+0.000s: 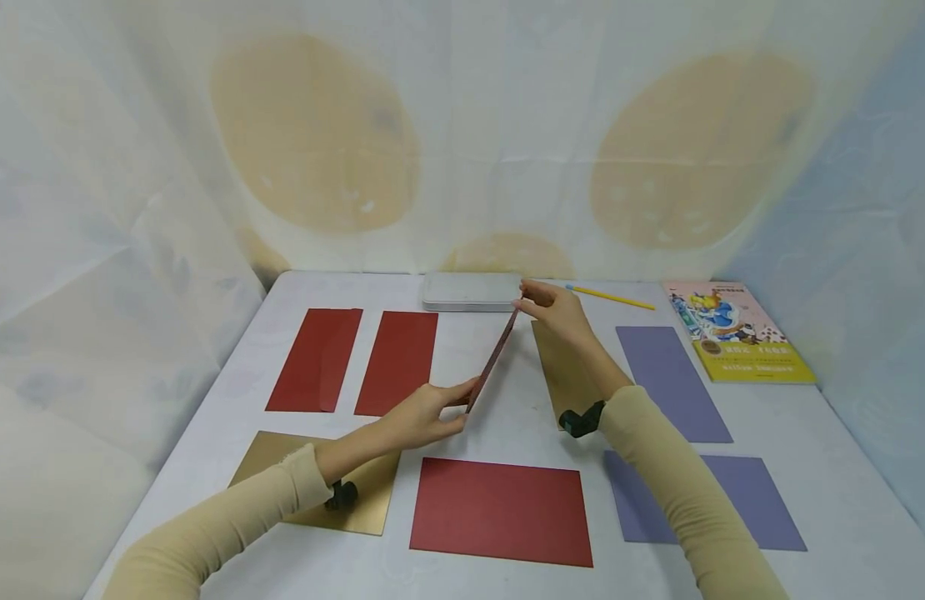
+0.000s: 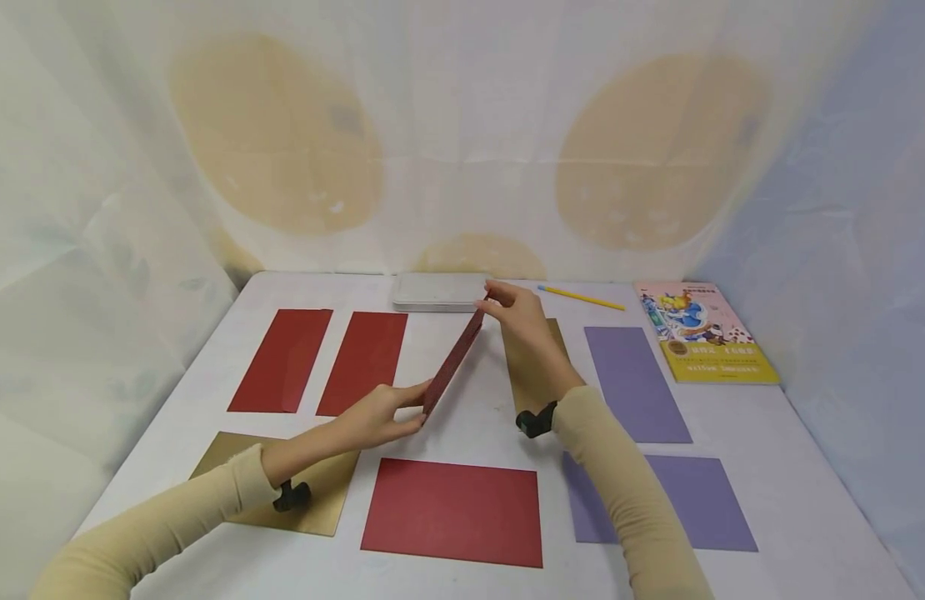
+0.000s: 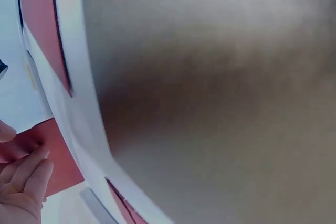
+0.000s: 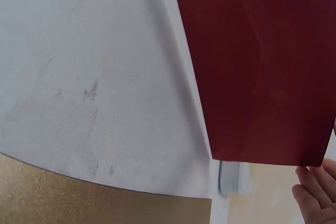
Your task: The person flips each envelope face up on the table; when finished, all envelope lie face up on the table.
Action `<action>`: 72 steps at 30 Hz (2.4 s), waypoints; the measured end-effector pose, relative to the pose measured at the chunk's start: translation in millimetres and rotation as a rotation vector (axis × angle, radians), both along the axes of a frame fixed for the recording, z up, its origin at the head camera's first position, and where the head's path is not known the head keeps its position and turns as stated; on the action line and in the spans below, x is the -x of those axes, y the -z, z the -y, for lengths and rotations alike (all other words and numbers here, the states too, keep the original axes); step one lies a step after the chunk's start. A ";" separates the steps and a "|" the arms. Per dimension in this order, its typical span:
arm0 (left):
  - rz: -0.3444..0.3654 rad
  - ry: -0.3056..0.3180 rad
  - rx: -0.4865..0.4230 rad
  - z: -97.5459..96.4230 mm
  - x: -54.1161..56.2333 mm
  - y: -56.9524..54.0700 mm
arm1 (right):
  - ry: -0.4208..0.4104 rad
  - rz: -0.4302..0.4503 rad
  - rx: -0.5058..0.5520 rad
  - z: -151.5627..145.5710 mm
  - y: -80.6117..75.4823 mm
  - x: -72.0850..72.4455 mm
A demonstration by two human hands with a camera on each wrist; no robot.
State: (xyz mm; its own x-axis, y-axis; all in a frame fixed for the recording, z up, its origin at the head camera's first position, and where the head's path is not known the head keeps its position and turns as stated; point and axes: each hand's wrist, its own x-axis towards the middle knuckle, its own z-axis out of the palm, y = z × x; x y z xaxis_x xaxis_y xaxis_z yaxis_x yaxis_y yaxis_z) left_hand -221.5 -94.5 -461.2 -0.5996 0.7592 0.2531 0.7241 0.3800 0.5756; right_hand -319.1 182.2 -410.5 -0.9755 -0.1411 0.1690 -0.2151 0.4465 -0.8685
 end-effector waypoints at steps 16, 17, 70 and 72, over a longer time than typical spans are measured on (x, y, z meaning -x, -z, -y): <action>-0.211 -0.042 -0.079 0.0 -2.7 -10.8 | 0.008 -0.087 0.001 13.6 3.9 3.0; -0.224 -0.043 -0.085 -0.1 -2.6 -12.5 | 0.006 -0.092 0.000 14.7 4.4 3.4; 0.040 -0.192 -0.033 34.8 -3.3 -4.1 | -0.340 -0.015 -0.595 20.4 35.9 -22.2; 0.030 -0.193 0.015 34.7 -2.7 -0.5 | -0.355 -0.027 -0.612 20.7 37.3 -20.7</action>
State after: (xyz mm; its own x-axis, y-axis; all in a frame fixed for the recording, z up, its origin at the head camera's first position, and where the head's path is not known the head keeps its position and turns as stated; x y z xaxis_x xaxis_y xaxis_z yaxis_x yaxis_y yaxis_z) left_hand -218.8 -129.2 -460.6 -0.7418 0.6328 0.2222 0.6193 0.5193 0.5888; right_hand -298.3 161.5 -447.8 -0.8494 -0.5273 -0.0188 -0.4561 0.7517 -0.4764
